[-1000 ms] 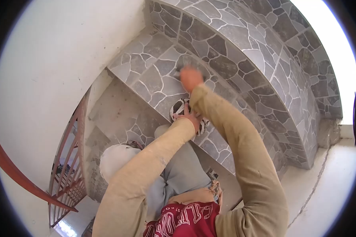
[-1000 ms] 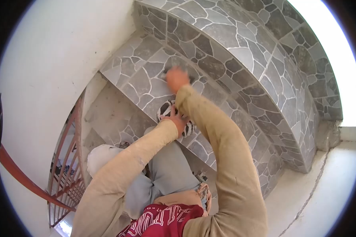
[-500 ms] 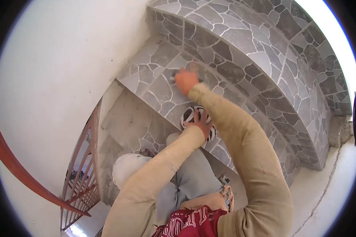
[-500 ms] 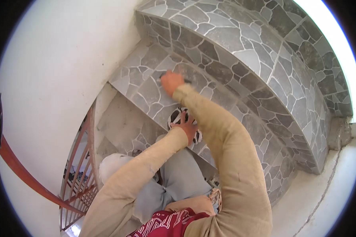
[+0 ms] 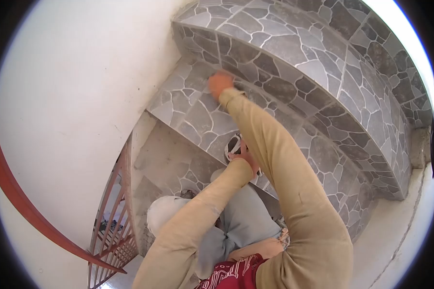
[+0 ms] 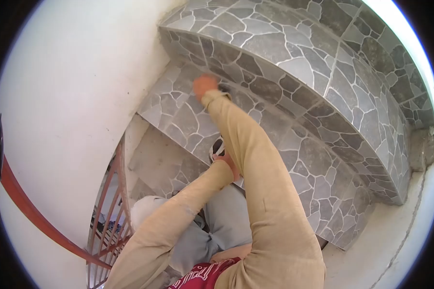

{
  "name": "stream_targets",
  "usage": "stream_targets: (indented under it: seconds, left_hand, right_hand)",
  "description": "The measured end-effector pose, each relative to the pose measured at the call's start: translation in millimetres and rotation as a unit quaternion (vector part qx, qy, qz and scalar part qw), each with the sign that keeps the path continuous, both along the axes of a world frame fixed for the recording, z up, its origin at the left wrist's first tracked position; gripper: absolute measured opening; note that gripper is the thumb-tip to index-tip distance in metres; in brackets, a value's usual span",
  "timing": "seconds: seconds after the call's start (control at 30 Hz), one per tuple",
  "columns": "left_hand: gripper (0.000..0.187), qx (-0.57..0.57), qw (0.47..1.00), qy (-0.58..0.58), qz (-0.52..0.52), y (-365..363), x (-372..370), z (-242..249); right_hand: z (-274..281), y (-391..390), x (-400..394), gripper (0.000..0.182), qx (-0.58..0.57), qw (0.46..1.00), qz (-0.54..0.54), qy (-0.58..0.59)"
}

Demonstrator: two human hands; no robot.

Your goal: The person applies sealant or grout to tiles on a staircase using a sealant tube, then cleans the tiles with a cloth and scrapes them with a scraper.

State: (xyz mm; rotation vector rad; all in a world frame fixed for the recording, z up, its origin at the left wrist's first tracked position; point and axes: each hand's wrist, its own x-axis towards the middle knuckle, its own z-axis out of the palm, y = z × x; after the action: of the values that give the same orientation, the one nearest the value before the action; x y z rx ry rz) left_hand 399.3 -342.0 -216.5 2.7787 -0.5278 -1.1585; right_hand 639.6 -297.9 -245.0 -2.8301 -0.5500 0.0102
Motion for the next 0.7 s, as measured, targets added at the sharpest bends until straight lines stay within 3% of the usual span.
stream_targets:
  seconds: [0.07,0.17,0.2,0.27,0.37,0.43,0.47,0.5,0.53,0.6,0.63,0.7]
  left_hand:
    - [0.080,-0.012,1.000,-0.025,0.002,-2,10,-13]
    - [0.081,0.002,0.994,-0.049,-0.099,10,3,-91]
    - [0.081,-0.224,0.953,-0.186,-0.081,28,-1,-135]
    - [0.084,-0.012,1.000,-0.020,0.009,5,4,-32]
    - [0.084,-0.037,0.998,-0.044,0.012,7,0,11]
    - [0.083,-0.055,0.997,-0.047,0.018,8,6,16]
    - [0.082,-0.049,0.998,-0.042,0.017,9,3,13]
    - [0.080,-0.058,0.997,-0.046,0.021,9,4,12]
    - [0.077,-0.066,0.996,-0.048,0.024,9,5,11]
    - [0.067,-0.060,0.998,-0.020,0.024,9,8,23]
    - [0.058,-0.026,1.000,-0.005,-0.008,9,15,24]
    - [0.051,-0.007,0.999,0.049,-0.022,-14,58,-26]
  right_hand:
    - [3,16,-35,0.023,-0.006,0.996,0.084,0.000]
    - [4,-4,-15,0.022,-0.001,0.999,-0.008,-0.040]
    - [7,-12,-4,0.022,-0.004,0.999,-0.017,-0.040]
    - [13,-25,17,0.021,0.019,0.999,-0.037,-0.015]
    - [61,-52,-16,0.022,-0.067,0.997,0.043,0.023]
    - [92,-92,-57,0.022,-0.006,0.999,0.046,-0.027]
    - [98,-124,-71,0.033,-0.020,0.998,0.051,-0.017]
    - [107,-163,-97,0.033,0.071,0.985,0.105,-0.115]
    - [126,-192,-112,0.034,-0.011,0.998,0.041,-0.037]
    - [113,-274,-119,0.028,0.007,0.972,0.098,-0.211]
    - [126,-290,-134,0.028,-0.039,0.979,0.043,-0.195]
    - [126,-298,-147,0.023,-0.072,0.984,0.023,-0.158]
